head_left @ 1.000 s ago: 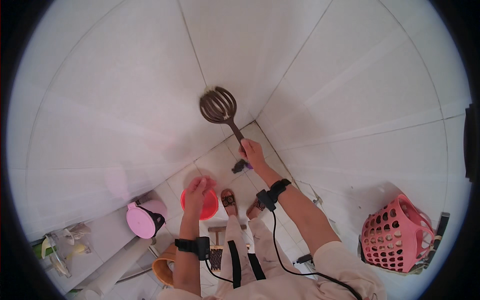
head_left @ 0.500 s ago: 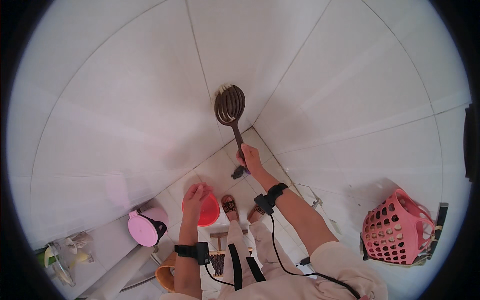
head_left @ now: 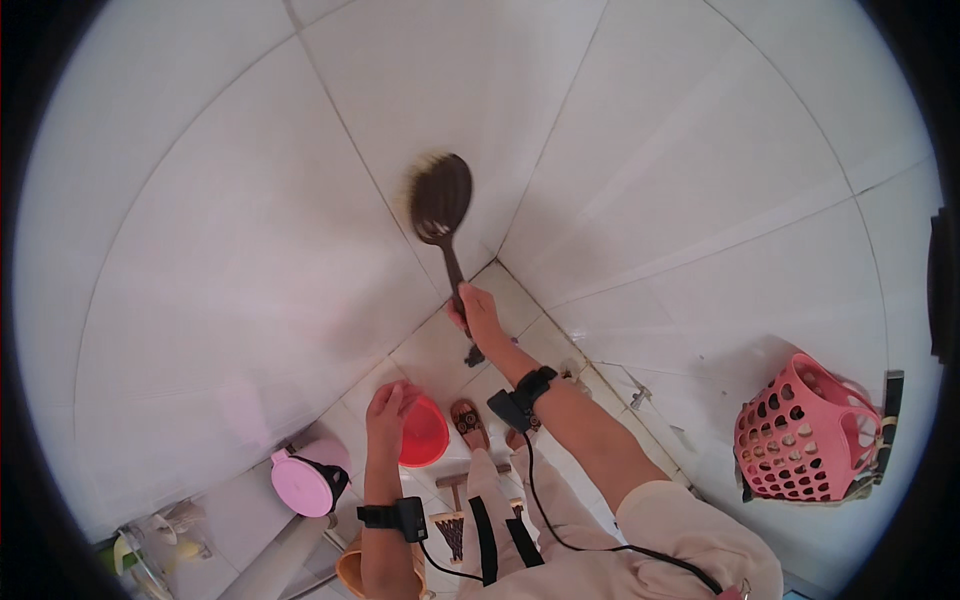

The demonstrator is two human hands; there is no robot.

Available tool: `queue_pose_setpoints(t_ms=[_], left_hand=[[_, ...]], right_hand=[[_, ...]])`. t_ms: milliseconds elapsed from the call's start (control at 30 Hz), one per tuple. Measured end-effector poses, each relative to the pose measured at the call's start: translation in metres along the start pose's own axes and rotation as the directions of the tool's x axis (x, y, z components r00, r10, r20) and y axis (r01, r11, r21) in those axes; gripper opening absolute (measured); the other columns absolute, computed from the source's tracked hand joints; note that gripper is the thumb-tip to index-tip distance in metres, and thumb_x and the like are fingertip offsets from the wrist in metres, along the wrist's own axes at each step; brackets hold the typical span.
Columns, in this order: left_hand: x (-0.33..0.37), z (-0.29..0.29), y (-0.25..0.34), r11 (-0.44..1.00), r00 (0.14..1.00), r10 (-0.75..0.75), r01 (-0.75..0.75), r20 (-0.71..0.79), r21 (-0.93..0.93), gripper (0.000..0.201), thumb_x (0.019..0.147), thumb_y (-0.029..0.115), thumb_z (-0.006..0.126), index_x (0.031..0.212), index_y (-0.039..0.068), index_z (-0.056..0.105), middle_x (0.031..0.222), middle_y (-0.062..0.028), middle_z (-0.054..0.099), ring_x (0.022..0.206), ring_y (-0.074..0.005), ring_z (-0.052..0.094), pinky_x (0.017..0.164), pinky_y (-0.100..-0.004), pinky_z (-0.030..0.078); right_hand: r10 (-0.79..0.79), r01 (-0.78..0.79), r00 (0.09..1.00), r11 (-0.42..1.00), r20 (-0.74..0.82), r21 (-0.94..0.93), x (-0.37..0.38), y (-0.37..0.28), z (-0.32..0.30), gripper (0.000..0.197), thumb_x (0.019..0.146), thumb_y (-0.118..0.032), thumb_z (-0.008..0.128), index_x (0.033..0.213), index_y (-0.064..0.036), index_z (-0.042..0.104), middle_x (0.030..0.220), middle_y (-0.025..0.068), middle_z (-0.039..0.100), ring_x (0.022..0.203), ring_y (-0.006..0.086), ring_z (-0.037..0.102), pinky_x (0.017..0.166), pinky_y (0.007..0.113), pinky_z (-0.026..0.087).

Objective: The person cleans the tiled walls of a shower using a brush and a cleaning solution from a bucket.

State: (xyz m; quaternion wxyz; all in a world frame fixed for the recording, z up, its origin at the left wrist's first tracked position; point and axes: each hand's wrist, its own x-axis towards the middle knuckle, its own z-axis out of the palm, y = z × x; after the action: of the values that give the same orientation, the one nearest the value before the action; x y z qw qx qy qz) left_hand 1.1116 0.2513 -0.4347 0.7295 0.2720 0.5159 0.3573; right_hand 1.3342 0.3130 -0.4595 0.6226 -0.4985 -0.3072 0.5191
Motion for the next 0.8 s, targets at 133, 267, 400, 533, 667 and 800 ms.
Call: queue_pose_setpoints(t_ms=[133,267,400,533,667,800], left_hand=[[-0.002,-0.006,0.004,1.000,1.000,-0.008,0.008,0.015,0.018,0.022,0.090,0.016,0.046,0.100,-0.002,0.052,0.093,-0.0142,0.060,0.088,-0.0215,0.059,0.082,-0.0316,0.047],[-0.002,-0.013,0.003,0.999,0.999,-0.035,0.035,0.011,0.017,0.020,0.090,0.015,0.046,0.101,-0.001,0.053,0.091,-0.0132,0.061,0.087,-0.0203,0.059,0.082,-0.0301,0.047],[-0.001,-0.006,0.009,1.000,1.000,-0.020,0.020,0.019,0.015,0.020,0.090,0.014,0.047,0.100,-0.001,0.054,0.090,-0.0120,0.062,0.086,-0.0188,0.060,0.080,-0.0285,0.048],[0.001,-0.001,0.020,0.995,0.999,0.008,-0.013,0.047,0.102,0.022,0.090,0.019,0.047,0.102,0.000,0.053,0.090,-0.0116,0.062,0.088,-0.0199,0.059,0.079,-0.0291,0.046],[0.007,0.014,0.049,0.985,0.999,0.038,-0.044,0.039,0.167,0.021,0.090,0.017,0.046,0.101,0.001,0.053,0.090,-0.0104,0.062,0.088,-0.0189,0.059,0.081,-0.0280,0.045],[0.010,0.013,0.064,0.968,0.993,0.110,-0.114,0.029,0.225,0.017,0.089,0.013,0.048,0.099,0.001,0.055,0.090,-0.0096,0.062,0.087,-0.0166,0.058,0.081,-0.0261,0.044]], right_hand=[[0.180,-0.163,0.980,0.969,-0.082,0.184,-0.010,0.014,-0.005,0.052,0.091,-0.046,0.036,0.059,-0.0056,0.047,0.047,-0.0001,0.042,0.038,0.0079,0.036,0.036,0.023,0.028],[0.132,-0.116,0.991,0.931,-0.023,0.347,-0.003,-0.029,0.043,0.054,0.091,-0.047,0.034,0.060,-0.0046,0.047,0.048,0.0007,0.043,0.038,0.0077,0.036,0.036,0.023,0.028],[-0.005,0.006,1.000,0.922,-0.003,0.386,0.014,-0.083,0.069,0.055,0.090,-0.052,0.031,0.067,-0.0038,0.045,0.049,0.0013,0.041,0.039,0.0087,0.034,0.038,0.024,0.028],[-0.144,0.130,0.989,0.960,0.038,0.247,0.017,-0.091,0.071,0.051,0.093,-0.042,0.032,0.058,-0.0061,0.044,0.048,-0.0011,0.041,0.040,0.0067,0.034,0.039,0.022,0.028],[0.063,-0.053,0.995,0.989,-0.072,0.137,0.002,-0.018,0.032,0.050,0.091,-0.043,0.037,0.057,-0.0069,0.045,0.047,-0.0016,0.041,0.040,0.0064,0.035,0.038,0.022,0.027],[0.170,-0.121,0.972,0.954,-0.164,0.273,-0.018,-0.008,0.036,0.052,0.090,-0.046,0.037,0.057,-0.0064,0.045,0.048,-0.0001,0.042,0.038,0.0073,0.035,0.036,0.022,0.027]])
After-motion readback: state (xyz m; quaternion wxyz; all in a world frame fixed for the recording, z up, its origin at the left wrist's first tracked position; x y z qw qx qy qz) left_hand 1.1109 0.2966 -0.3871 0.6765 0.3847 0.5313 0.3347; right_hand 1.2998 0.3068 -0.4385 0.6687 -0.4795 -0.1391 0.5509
